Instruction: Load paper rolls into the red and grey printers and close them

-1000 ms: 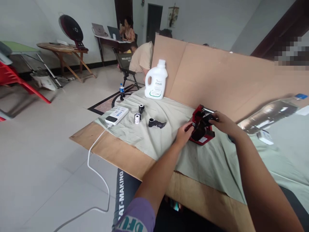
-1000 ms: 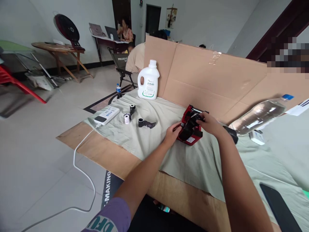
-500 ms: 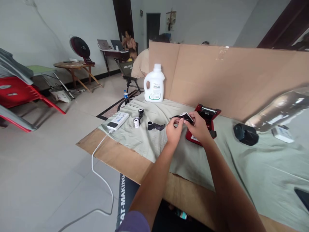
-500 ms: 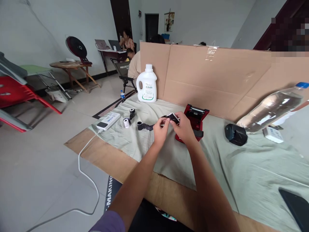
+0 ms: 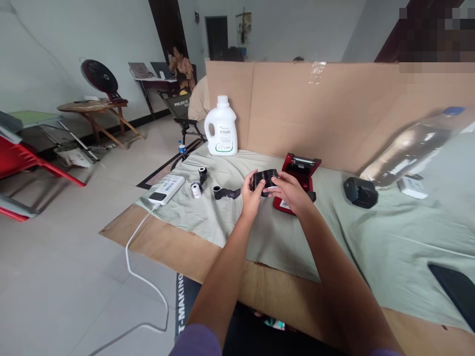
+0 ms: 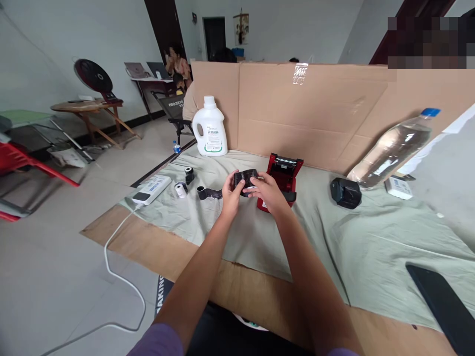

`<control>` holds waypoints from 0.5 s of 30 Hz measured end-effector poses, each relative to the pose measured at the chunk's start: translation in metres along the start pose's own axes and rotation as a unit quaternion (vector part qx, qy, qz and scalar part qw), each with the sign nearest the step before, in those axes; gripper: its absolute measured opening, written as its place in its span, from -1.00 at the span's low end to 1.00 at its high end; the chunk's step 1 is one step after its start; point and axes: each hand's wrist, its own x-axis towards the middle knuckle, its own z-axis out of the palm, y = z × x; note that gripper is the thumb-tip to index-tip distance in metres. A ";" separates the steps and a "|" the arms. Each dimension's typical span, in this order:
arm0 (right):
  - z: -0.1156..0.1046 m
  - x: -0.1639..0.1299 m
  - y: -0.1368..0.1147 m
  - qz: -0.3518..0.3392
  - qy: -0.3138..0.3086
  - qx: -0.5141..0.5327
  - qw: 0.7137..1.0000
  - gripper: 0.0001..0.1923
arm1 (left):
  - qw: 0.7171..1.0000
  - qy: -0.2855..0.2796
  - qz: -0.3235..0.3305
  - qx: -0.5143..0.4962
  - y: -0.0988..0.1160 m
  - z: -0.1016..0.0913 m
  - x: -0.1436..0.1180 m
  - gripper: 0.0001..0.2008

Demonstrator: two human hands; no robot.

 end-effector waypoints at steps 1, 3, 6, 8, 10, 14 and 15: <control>0.001 -0.001 -0.001 -0.001 0.008 0.001 1.000 -0.80 | 1.000 0.005 0.010 0.014 -0.001 -0.001 0.001 -0.55; 0.002 -0.001 -0.002 -0.007 0.025 -0.008 1.000 -0.80 | 0.999 0.015 0.018 0.044 -0.002 -0.002 0.002 -0.59; 0.003 0.000 -0.002 -0.029 0.060 -0.045 0.997 -0.76 | 0.986 0.023 0.057 0.152 0.002 -0.007 0.002 -0.60; 0.002 0.002 0.001 -0.060 0.081 -0.089 0.991 -0.70 | 0.955 0.015 0.134 0.264 0.010 -0.011 0.001 -0.52; 0.000 0.004 0.005 -0.098 0.094 -0.144 0.980 -0.64 | 0.908 -0.030 0.211 0.361 0.021 -0.013 -0.001 -0.40; -0.003 0.002 0.007 -0.156 0.104 -0.263 0.946 -0.57 | 0.882 -0.126 0.215 0.401 0.039 -0.010 -0.004 -0.33; -0.002 -0.001 0.005 -0.162 0.099 -0.290 0.938 -0.58 | 0.895 -0.126 0.197 0.379 0.040 -0.009 -0.004 -0.33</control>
